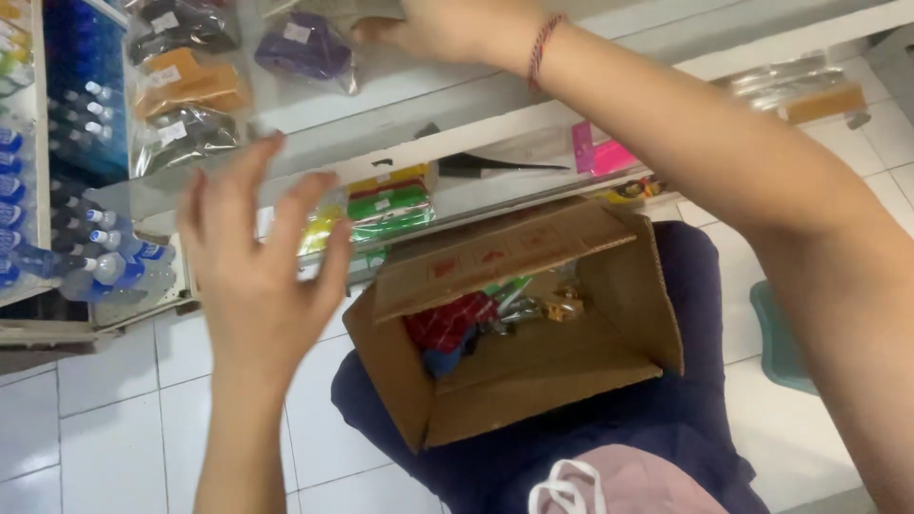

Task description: Cleaning store shelves with a cloth and organizing hair clips from a box onto display hooks.

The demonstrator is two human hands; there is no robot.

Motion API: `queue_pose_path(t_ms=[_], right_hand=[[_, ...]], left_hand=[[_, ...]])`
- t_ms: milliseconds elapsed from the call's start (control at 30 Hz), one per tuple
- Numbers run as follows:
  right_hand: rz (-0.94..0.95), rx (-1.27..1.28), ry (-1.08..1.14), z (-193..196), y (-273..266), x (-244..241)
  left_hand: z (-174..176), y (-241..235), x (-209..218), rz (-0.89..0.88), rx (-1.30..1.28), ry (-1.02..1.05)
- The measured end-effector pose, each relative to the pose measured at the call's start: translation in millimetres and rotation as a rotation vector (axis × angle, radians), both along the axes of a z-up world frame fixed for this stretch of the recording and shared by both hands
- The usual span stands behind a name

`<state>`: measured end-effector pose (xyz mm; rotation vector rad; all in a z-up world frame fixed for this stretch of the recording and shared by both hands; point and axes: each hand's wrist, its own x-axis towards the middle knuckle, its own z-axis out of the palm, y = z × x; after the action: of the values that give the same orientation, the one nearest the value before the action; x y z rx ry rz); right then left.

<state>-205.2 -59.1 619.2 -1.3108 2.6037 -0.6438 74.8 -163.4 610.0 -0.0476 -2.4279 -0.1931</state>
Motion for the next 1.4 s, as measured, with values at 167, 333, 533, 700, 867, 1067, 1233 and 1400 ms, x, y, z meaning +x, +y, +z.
queue_pose_path(t_ms=[167,333,533,700,867,1067,1233,1400], right_hand=[[0.411,-0.175,0.208,-13.7,-13.8,-35.5],[0.407,-0.067,0.354,-5.6,-29.6,-21.4],[0.387,-0.101,0.22,6.7,-46.3,4.7],[0.367,-0.06,0.342,6.4,-50.7,-3.0],[0.479,-0.079,0.29,4.5,-51.7,-18.6],[0.518,-0.206,0.289,-11.3,-54.2,-30.5],[0.572,-0.255,0.28,-20.1,-58.4,-35.2],[0.581,-0.327,0.367,-28.8,-64.5,-34.3]], left_hand=[[-25.4,18.5,4.4,-0.033,-0.046,-0.022],[-35.0,26.1,26.4,-0.046,0.061,-0.025],[-60.6,39.5,53.3,-0.047,0.257,-0.056],[-99.1,42.3,70.1,-0.017,0.439,-0.141],[-127.8,36.4,82.6,0.008,0.536,-0.15],[-174.2,32.6,76.7,-0.021,0.577,-0.15],[-189.2,41.1,67.9,0.024,0.605,-0.213],[-175.8,53.9,59.9,-0.029,0.606,-0.232]])
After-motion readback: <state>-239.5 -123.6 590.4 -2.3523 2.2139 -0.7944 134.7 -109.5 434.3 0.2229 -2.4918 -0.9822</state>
